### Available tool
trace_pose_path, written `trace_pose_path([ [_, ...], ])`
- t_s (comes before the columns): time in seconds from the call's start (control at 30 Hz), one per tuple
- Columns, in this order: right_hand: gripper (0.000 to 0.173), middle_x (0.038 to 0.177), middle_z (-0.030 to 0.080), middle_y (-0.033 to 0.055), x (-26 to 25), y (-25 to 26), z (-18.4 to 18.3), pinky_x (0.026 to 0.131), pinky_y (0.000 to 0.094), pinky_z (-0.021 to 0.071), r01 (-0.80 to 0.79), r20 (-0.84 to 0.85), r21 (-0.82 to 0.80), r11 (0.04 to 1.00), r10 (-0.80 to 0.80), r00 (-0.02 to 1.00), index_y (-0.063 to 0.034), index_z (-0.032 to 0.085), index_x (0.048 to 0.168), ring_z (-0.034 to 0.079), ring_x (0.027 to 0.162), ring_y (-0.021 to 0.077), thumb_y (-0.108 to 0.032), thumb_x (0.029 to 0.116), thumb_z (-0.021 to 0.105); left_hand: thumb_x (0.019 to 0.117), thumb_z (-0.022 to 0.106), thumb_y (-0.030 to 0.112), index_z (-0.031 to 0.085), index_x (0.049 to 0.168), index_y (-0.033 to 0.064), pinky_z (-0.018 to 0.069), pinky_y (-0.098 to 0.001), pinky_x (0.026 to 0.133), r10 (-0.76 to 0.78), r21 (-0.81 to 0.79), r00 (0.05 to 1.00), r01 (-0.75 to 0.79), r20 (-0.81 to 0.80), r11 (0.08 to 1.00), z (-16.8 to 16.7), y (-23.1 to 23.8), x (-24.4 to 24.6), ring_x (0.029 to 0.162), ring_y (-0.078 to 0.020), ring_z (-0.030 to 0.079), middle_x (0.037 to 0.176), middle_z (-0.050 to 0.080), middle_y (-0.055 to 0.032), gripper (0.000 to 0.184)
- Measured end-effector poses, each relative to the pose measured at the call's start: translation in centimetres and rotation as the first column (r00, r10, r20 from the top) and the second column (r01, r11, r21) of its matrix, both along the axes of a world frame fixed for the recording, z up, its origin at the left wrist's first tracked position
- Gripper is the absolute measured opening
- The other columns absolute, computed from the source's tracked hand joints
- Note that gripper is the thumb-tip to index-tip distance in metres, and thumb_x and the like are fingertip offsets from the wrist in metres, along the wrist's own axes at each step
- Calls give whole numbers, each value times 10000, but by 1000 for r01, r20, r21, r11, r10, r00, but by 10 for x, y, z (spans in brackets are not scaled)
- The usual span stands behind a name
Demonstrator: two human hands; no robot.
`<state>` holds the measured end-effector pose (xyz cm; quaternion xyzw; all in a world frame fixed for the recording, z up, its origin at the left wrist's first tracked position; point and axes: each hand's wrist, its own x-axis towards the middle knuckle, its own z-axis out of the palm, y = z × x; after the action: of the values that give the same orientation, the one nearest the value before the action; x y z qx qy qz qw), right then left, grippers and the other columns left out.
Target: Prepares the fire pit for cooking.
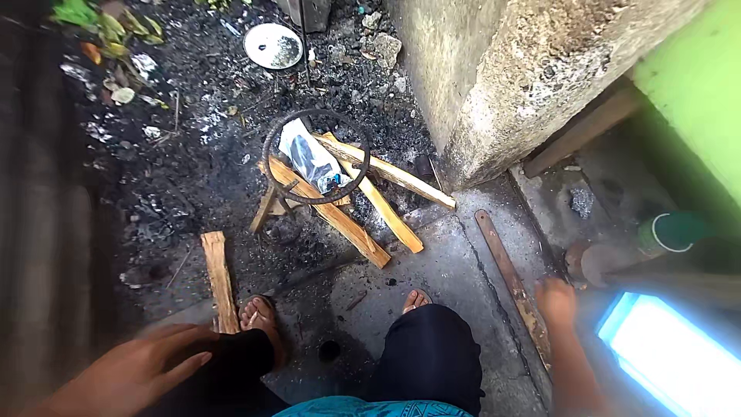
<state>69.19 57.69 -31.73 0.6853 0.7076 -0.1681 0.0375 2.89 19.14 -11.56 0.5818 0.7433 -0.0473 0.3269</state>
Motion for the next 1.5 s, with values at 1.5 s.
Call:
trace_pose_path([
  [1.5,801,1506,447,324,-470,274,-68,1014,680,452,-100,101,-347,932,143,985,74,539,1393,524,1329,475,-432,835,811,1002,560,300,737,1168,44,500,-482,1044,151,24,956,-162,253,986,16,10,-43,1186,-326,658,1220,719,-161,353],
])
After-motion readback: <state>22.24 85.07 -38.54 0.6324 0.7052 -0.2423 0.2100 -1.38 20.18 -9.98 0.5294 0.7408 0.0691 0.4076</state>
